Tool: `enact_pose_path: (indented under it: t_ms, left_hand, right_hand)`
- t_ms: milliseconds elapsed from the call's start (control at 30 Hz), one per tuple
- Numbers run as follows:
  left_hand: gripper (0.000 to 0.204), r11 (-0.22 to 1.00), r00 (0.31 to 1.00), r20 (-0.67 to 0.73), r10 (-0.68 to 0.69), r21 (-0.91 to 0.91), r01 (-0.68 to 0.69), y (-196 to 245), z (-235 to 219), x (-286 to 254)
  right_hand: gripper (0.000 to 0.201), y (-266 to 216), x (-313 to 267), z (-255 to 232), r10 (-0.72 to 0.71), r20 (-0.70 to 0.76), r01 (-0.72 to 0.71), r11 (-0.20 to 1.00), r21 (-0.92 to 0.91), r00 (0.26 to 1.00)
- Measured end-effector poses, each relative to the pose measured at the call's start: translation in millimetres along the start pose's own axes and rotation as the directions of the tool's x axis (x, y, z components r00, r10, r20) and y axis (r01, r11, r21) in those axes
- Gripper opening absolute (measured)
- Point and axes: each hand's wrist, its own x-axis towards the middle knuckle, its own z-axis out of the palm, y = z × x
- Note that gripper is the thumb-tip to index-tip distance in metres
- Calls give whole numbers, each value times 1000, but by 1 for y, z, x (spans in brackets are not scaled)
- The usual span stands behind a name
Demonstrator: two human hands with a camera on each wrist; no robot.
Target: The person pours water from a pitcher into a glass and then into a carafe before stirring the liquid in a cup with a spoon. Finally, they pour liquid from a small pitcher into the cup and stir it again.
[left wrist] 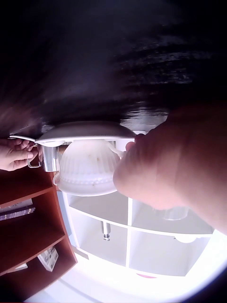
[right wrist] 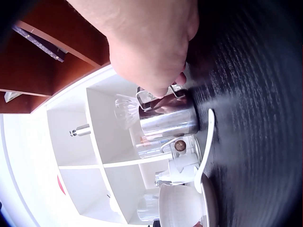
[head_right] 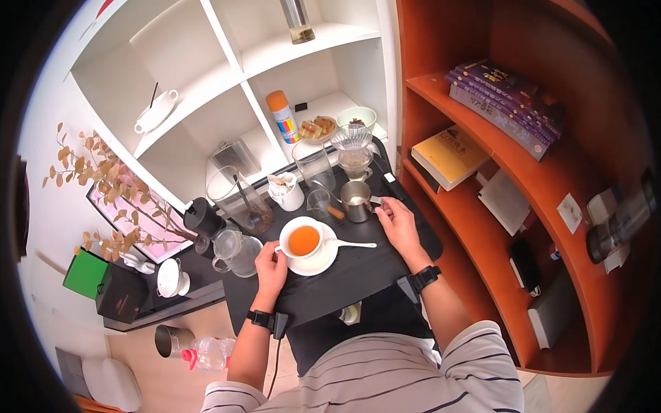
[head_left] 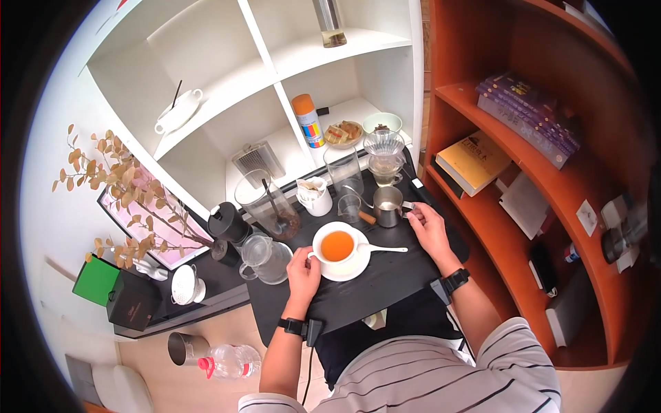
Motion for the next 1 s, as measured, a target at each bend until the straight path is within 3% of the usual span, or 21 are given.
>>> enact_pose_path:
  t_ms: [133, 533, 767, 1000]
  left_hand:
    - [14, 1000, 1000, -6, -3, 25, 3, -1, 0, -2]
    - [13, 999, 1000, 1, -3, 35, 3, -3, -1, -2]
    - [12, 997, 997, 3, -71, 5, 71, -1, -1, -4]
    - [16, 997, 998, -5, -65, 33, 65, 6, 0, -5]
  right_hand:
    - [22, 2, -1, -1, -57, -19, 56, 997, -46, 998]
    - [20, 4, -1, 0, -31, -90, 26, 998, -60, 995]
    - [18, 2, -1, -2, -34, -117, 26, 997, -74, 993]
    - [16, 3, 0, -1, 51, -126, -58, 997, -53, 991]
